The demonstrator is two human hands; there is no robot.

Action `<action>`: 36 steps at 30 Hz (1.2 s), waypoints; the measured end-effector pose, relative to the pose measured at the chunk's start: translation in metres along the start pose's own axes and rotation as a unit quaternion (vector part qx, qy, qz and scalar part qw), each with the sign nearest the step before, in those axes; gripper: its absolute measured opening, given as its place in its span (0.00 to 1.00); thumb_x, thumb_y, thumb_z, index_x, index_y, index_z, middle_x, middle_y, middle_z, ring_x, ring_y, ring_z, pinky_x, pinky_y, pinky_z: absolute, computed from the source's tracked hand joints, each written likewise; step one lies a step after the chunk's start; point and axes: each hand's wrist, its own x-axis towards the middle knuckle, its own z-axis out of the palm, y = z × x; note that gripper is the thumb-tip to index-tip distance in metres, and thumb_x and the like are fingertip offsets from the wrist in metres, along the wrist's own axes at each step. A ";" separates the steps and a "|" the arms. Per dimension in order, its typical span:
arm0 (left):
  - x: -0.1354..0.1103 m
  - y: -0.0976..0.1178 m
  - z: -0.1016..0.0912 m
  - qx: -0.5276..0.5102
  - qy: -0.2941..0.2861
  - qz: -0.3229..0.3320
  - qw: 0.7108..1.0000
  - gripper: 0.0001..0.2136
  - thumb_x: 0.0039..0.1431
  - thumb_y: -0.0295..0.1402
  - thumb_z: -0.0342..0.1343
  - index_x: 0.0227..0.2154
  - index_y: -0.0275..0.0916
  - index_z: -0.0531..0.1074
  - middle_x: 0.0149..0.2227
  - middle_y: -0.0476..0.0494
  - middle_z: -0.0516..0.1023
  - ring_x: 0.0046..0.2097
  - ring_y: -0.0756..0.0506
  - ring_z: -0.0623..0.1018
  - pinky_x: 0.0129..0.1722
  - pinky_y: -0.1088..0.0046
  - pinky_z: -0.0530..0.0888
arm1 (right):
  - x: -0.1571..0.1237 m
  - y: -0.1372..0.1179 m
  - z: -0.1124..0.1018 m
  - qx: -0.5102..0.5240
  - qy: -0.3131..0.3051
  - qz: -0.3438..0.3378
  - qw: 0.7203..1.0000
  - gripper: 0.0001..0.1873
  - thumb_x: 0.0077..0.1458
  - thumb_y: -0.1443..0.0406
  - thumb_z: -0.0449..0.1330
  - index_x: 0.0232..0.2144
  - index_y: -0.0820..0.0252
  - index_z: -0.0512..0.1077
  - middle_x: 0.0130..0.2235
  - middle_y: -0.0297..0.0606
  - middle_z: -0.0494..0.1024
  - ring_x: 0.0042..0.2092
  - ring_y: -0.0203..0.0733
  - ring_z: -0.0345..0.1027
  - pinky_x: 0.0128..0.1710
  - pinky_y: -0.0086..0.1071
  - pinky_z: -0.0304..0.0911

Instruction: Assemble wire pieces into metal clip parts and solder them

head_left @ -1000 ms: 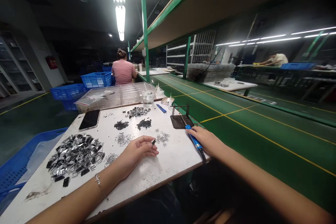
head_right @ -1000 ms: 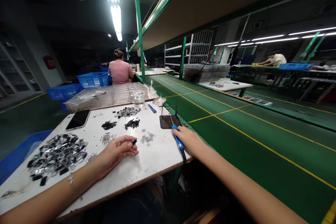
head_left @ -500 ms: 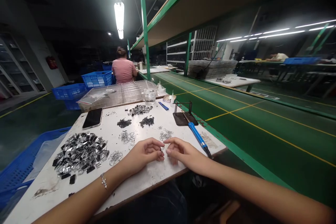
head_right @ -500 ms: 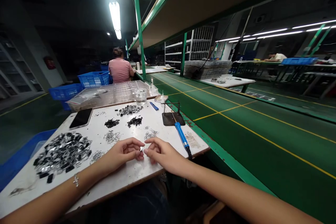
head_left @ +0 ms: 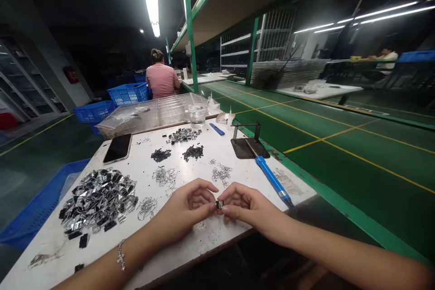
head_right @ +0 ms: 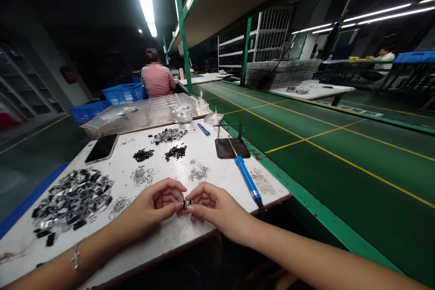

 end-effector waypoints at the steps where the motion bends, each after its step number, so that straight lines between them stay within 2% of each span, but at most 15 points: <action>1: -0.001 0.006 -0.003 0.015 0.010 0.005 1.000 0.10 0.57 0.32 0.58 0.41 0.36 0.69 0.34 0.44 0.76 0.38 0.47 0.76 0.40 0.72 0.72 | 0.000 0.000 0.000 0.000 0.002 0.004 1.000 0.13 0.49 0.62 0.66 0.35 0.62 0.68 0.33 0.35 0.77 0.32 0.33 0.70 0.35 0.29 0.62; 3: -0.004 0.019 -0.013 0.049 0.051 0.028 0.997 0.08 0.58 0.33 0.57 0.39 0.36 0.70 0.35 0.42 0.77 0.39 0.46 0.77 0.42 0.70 0.73 | 0.000 0.000 -0.001 0.006 0.012 0.013 1.000 0.13 0.49 0.62 0.66 0.34 0.62 0.68 0.33 0.36 0.78 0.32 0.32 0.70 0.35 0.28 0.63; 6: -0.005 0.034 -0.035 0.087 0.174 0.072 0.978 0.08 0.59 0.35 0.56 0.38 0.37 0.71 0.36 0.43 0.77 0.39 0.46 0.77 0.43 0.69 0.74 | 0.000 0.000 -0.002 0.013 0.025 0.019 0.999 0.13 0.49 0.62 0.67 0.33 0.61 0.68 0.32 0.36 0.78 0.30 0.31 0.69 0.34 0.27 0.63; 8: -0.003 0.037 -0.052 0.127 0.219 0.071 0.965 0.09 0.59 0.37 0.55 0.39 0.38 0.70 0.37 0.43 0.77 0.40 0.46 0.77 0.42 0.68 0.74 | 0.000 0.000 -0.003 0.010 0.024 0.018 1.000 0.12 0.49 0.62 0.66 0.34 0.61 0.70 0.32 0.35 0.78 0.30 0.31 0.70 0.34 0.27 0.63; 9: -0.002 0.038 -0.060 0.159 0.220 0.054 0.961 0.10 0.59 0.38 0.55 0.40 0.39 0.70 0.38 0.43 0.76 0.40 0.46 0.77 0.42 0.68 0.73 | 0.001 0.000 -0.004 0.006 0.022 0.018 1.000 0.12 0.50 0.62 0.66 0.36 0.61 0.71 0.32 0.35 0.78 0.30 0.31 0.70 0.34 0.27 0.64; 11: -0.001 0.036 -0.075 0.253 0.184 -0.001 0.950 0.11 0.58 0.40 0.54 0.39 0.40 0.71 0.39 0.43 0.76 0.40 0.45 0.76 0.41 0.67 0.73 | 0.001 -0.001 -0.005 -0.005 0.015 0.028 1.000 0.13 0.50 0.62 0.66 0.38 0.60 0.72 0.33 0.34 0.78 0.31 0.31 0.70 0.35 0.27 0.64; 15: 0.000 0.032 -0.093 0.426 0.091 -0.090 0.895 0.12 0.55 0.44 0.55 0.35 0.41 0.74 0.39 0.44 0.76 0.37 0.44 0.74 0.36 0.68 0.70 | 0.002 -0.001 -0.009 -0.037 0.016 0.035 0.999 0.12 0.50 0.61 0.66 0.38 0.58 0.75 0.33 0.33 0.77 0.33 0.32 0.70 0.39 0.26 0.64; 18: -0.001 0.032 -0.096 0.473 0.042 -0.105 0.874 0.12 0.53 0.43 0.56 0.35 0.42 0.74 0.40 0.45 0.75 0.39 0.43 0.73 0.36 0.70 0.68 | 0.003 0.001 -0.010 -0.046 0.027 0.030 0.998 0.12 0.50 0.60 0.66 0.38 0.56 0.76 0.33 0.32 0.77 0.34 0.32 0.70 0.39 0.26 0.63; 22: 0.000 0.028 -0.095 0.515 0.011 -0.097 0.852 0.10 0.54 0.43 0.56 0.35 0.44 0.74 0.40 0.45 0.73 0.43 0.42 0.71 0.37 0.70 0.67 | 0.002 0.002 -0.008 -0.051 0.020 0.033 0.998 0.13 0.50 0.60 0.66 0.39 0.57 0.75 0.30 0.32 0.75 0.33 0.32 0.69 0.37 0.26 0.63; 26: -0.001 0.023 -0.089 0.517 -0.001 -0.092 0.851 0.11 0.55 0.44 0.54 0.34 0.43 0.74 0.39 0.45 0.72 0.44 0.41 0.70 0.38 0.69 0.67 | 0.002 0.001 -0.007 -0.065 0.020 0.027 0.997 0.14 0.49 0.59 0.66 0.38 0.58 0.75 0.28 0.32 0.74 0.32 0.33 0.68 0.36 0.27 0.63; 30: -0.002 0.025 -0.084 0.511 0.026 -0.066 0.856 0.10 0.56 0.42 0.52 0.32 0.41 0.72 0.40 0.44 0.71 0.44 0.42 0.69 0.39 0.69 0.67 | 0.002 0.000 -0.006 -0.063 0.024 0.020 0.998 0.14 0.49 0.59 0.66 0.38 0.59 0.74 0.29 0.33 0.75 0.31 0.34 0.68 0.36 0.29 0.63; 33: -0.002 0.029 -0.087 0.486 0.066 -0.068 0.869 0.11 0.57 0.42 0.51 0.33 0.40 0.71 0.35 0.45 0.73 0.37 0.44 0.71 0.34 0.70 0.67 | 0.002 0.002 -0.006 -0.058 0.021 0.015 0.998 0.14 0.49 0.59 0.66 0.37 0.59 0.74 0.31 0.34 0.76 0.31 0.34 0.68 0.36 0.30 0.63; 36: -0.002 0.034 -0.093 0.460 0.073 -0.089 0.881 0.11 0.57 0.43 0.51 0.33 0.41 0.70 0.32 0.47 0.74 0.33 0.46 0.72 0.30 0.72 0.67 | 0.003 0.004 -0.007 -0.062 0.020 0.012 0.998 0.14 0.50 0.59 0.65 0.38 0.59 0.74 0.32 0.35 0.76 0.31 0.34 0.68 0.36 0.29 0.63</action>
